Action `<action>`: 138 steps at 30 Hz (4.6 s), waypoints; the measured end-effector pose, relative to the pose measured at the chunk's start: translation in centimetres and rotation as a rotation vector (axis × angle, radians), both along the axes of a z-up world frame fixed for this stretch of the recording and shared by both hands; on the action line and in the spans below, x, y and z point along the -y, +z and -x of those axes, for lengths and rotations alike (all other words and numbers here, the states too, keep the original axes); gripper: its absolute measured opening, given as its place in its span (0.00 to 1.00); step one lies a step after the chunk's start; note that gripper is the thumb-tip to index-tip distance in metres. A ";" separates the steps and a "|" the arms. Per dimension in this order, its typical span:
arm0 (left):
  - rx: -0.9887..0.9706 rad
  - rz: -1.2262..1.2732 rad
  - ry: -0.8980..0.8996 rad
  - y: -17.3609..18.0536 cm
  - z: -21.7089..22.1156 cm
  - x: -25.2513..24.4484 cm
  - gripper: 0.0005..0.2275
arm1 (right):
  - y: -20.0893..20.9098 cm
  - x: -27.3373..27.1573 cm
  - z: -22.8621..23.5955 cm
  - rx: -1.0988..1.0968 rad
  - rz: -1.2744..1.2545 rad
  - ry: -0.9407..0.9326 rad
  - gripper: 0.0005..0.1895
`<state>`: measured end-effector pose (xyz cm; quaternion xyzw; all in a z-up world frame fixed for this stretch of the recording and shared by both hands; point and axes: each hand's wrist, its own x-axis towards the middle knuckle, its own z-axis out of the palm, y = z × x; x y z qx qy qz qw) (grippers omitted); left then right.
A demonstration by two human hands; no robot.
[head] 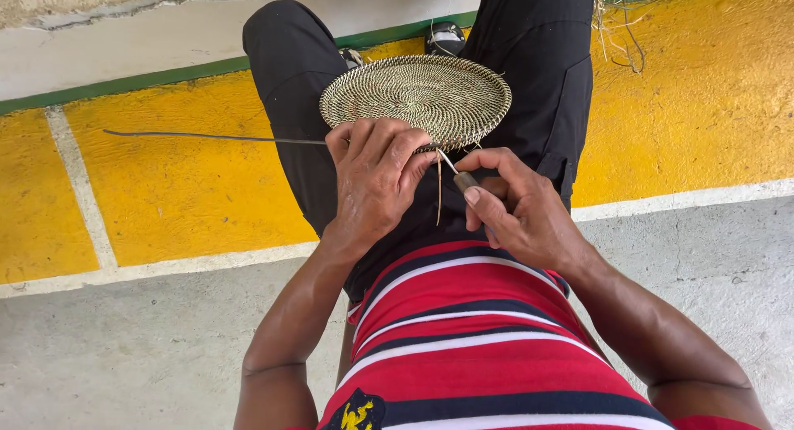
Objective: The recorder is weaving a circular basket or mat using natural plant fibers and an awl tool.
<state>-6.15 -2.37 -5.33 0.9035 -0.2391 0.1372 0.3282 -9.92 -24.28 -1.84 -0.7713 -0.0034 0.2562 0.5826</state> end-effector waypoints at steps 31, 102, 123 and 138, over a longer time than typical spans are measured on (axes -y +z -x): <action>0.162 0.018 -0.084 -3.2 0.8 0.3 0.10 | -0.8 -0.6 0.0 -0.080 -0.024 -0.076 0.14; -0.429 0.817 0.158 1.7 -8.2 0.2 0.11 | -1.0 -0.8 -13.8 -0.015 -0.152 0.039 0.06; -0.080 1.026 0.306 1.9 -7.9 -7.8 0.08 | -1.7 12.8 -3.1 0.015 0.510 -0.081 0.12; -0.298 1.157 0.209 2.8 -3.8 -1.0 0.09 | -2.6 12.8 -2.5 0.811 0.262 -0.465 0.11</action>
